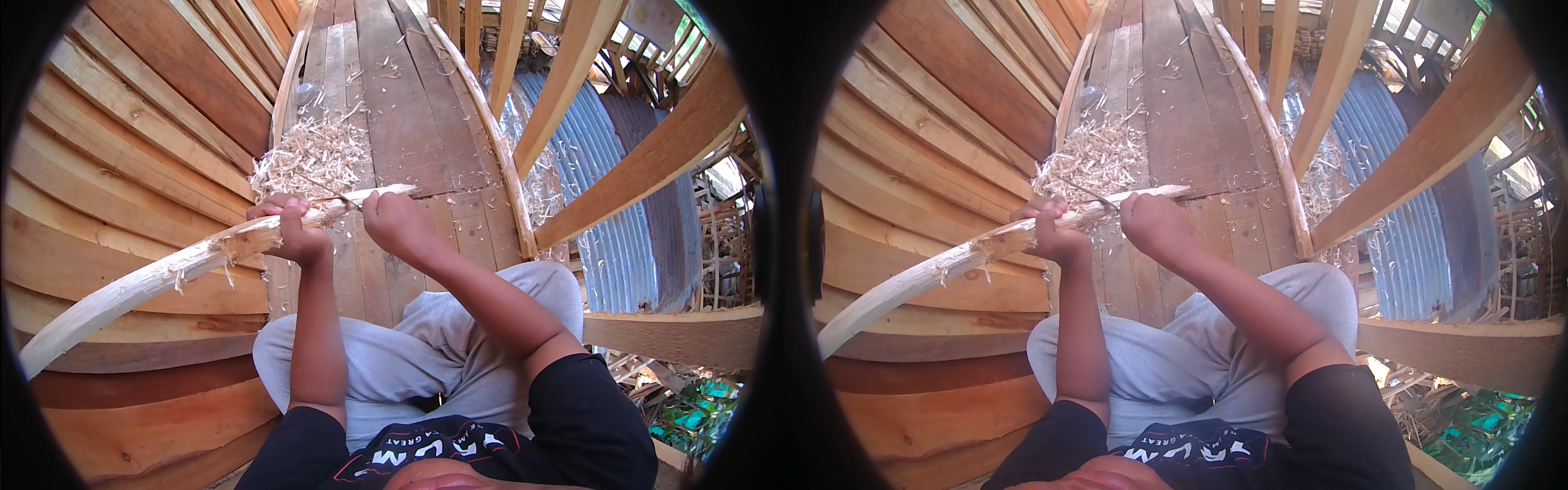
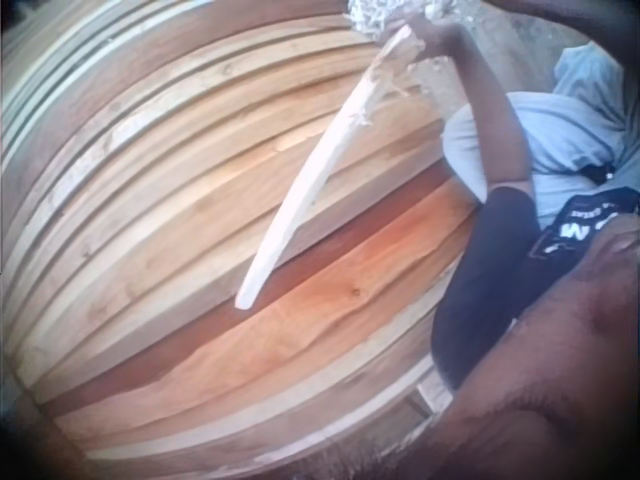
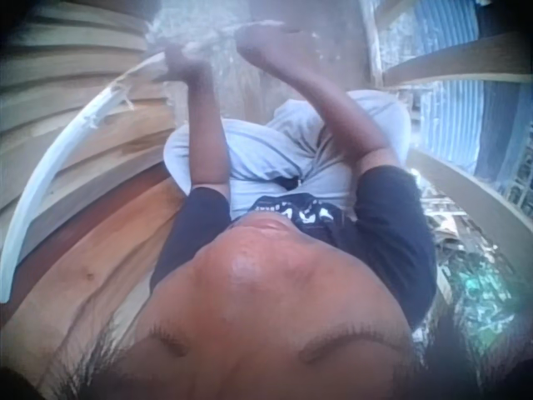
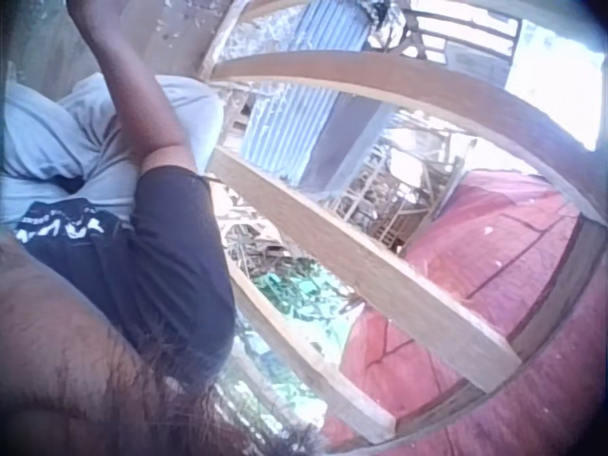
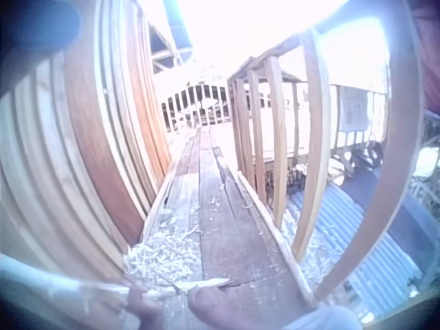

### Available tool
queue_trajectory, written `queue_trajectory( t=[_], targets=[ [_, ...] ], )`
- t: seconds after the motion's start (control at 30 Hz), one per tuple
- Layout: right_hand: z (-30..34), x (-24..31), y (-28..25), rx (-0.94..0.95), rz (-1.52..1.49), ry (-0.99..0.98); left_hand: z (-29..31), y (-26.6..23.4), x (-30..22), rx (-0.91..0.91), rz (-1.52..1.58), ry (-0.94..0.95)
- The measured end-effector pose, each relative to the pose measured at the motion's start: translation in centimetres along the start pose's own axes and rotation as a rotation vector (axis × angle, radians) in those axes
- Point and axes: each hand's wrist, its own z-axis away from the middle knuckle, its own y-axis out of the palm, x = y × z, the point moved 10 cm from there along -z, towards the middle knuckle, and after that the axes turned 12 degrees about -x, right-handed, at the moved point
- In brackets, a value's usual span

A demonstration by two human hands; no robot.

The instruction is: The person sits inside a wooden boat and uses a knife to carve a long piece of wood, peeling away shavings. The person rotates the wood and continues carving along its length.

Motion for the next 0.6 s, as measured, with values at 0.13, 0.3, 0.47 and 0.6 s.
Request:
queue_trajectory(
  t=[0.13,0.3,0.47,0.6],
  targets=[
    [-4.3,-9.0,2.4,-0.094,0.025,0.113,0.3,0.7,0.6,-0.010,0.020,-0.013],
    [-3.6,-7.6,2.5,-0.093,-0.008,0.053,0.0,0.1,0.7,-0.025,0.042,-0.040],
    [-1.0,-1.5,0.6,0.043,-0.018,0.038,0.1,0.4,0.3,0.001,0.035,-0.023],
    [-4.9,-9.4,3.3,-0.010,0.027,0.158,-0.2,0.2,1.0,-0.062,0.039,-0.080]
  ],
)
